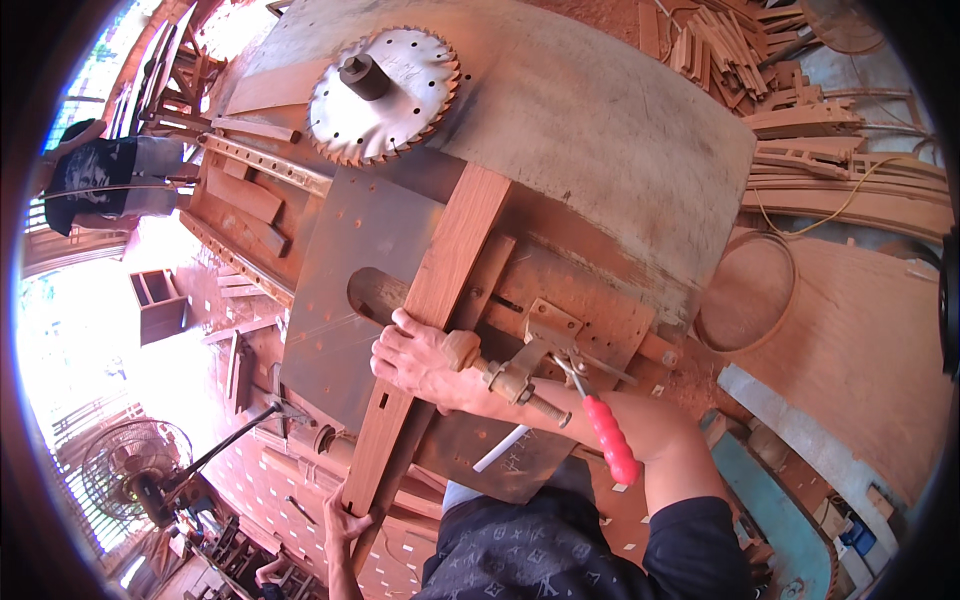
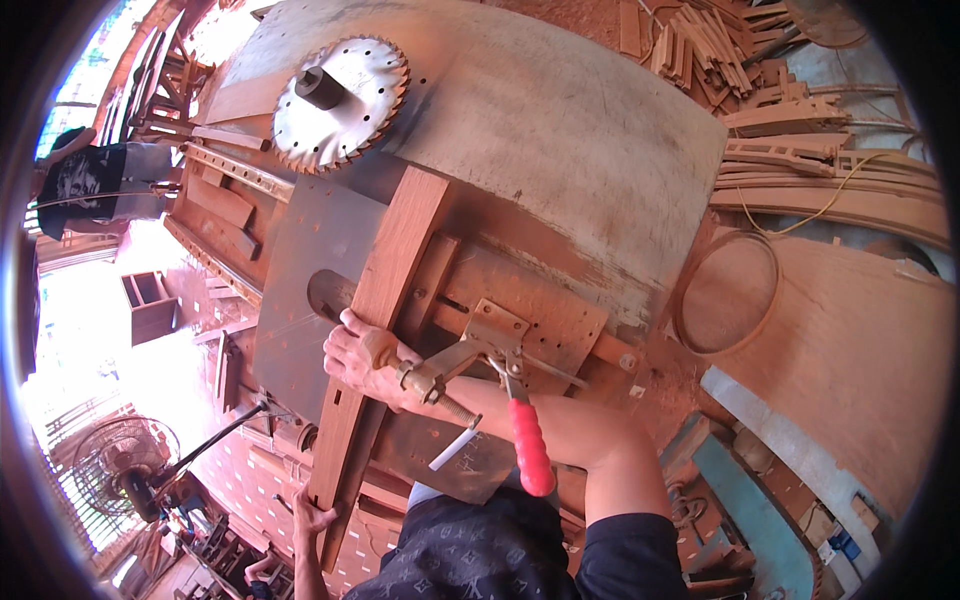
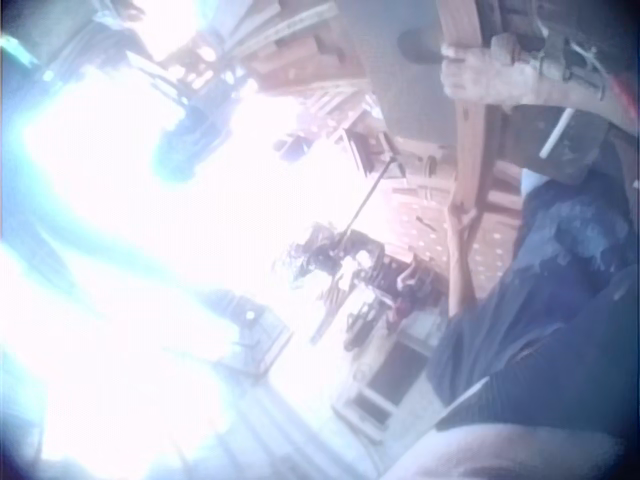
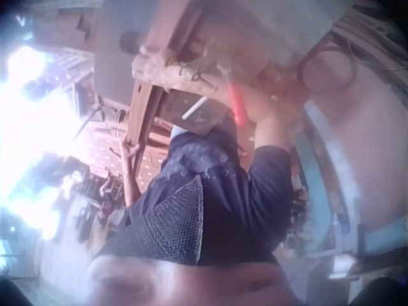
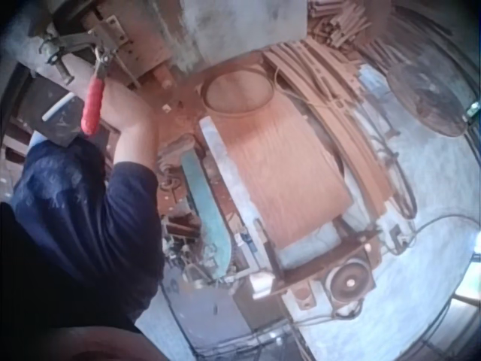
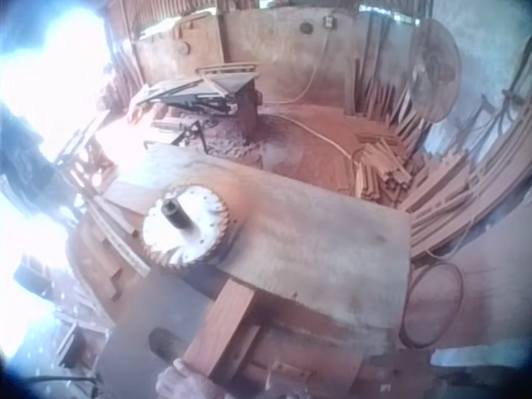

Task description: The person measures and marks a wooden plank with a ruler and pencil, then uses a table saw to cut the plank. They handle the wood with both hands, aligning it on the saw table and pushing it through the blade.

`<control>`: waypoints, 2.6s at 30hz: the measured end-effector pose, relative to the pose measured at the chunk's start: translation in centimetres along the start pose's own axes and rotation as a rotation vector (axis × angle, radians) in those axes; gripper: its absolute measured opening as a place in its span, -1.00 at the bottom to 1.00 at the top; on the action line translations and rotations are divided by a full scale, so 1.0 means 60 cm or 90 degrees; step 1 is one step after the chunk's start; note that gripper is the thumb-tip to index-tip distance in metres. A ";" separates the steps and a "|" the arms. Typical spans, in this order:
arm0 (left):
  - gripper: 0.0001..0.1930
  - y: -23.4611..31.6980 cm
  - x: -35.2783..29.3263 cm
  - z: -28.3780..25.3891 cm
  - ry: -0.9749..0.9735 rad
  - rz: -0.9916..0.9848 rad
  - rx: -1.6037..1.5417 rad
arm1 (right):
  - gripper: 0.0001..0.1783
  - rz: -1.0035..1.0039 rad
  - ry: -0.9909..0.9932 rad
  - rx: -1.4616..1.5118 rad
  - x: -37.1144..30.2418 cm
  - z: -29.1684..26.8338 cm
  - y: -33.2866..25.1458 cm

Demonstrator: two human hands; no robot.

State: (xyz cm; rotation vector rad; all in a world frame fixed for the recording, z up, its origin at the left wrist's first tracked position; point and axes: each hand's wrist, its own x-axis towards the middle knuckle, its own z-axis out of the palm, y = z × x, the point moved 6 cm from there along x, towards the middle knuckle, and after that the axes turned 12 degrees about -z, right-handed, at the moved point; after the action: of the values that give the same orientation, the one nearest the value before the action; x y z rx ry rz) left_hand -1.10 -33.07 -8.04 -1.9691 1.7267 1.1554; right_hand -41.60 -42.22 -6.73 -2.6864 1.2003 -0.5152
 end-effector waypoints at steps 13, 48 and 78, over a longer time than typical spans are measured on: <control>-0.33 0.007 0.003 0.000 0.016 -0.016 -0.004 | -0.08 -0.014 0.009 0.008 0.000 0.014 0.005; 0.25 0.414 0.056 0.053 0.285 0.123 0.099 | 0.14 -0.062 -0.107 -0.036 0.032 -0.017 -0.040; -0.13 0.439 0.074 0.083 0.312 0.085 0.239 | -0.67 0.474 -0.137 -0.158 -0.280 -0.326 -0.116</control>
State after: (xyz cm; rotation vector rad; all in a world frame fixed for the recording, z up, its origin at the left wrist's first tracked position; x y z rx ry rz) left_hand -27.51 -39.39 -6.79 -2.0217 2.1422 0.3425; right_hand -54.44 -25.07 9.22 -2.1265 2.1262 0.0371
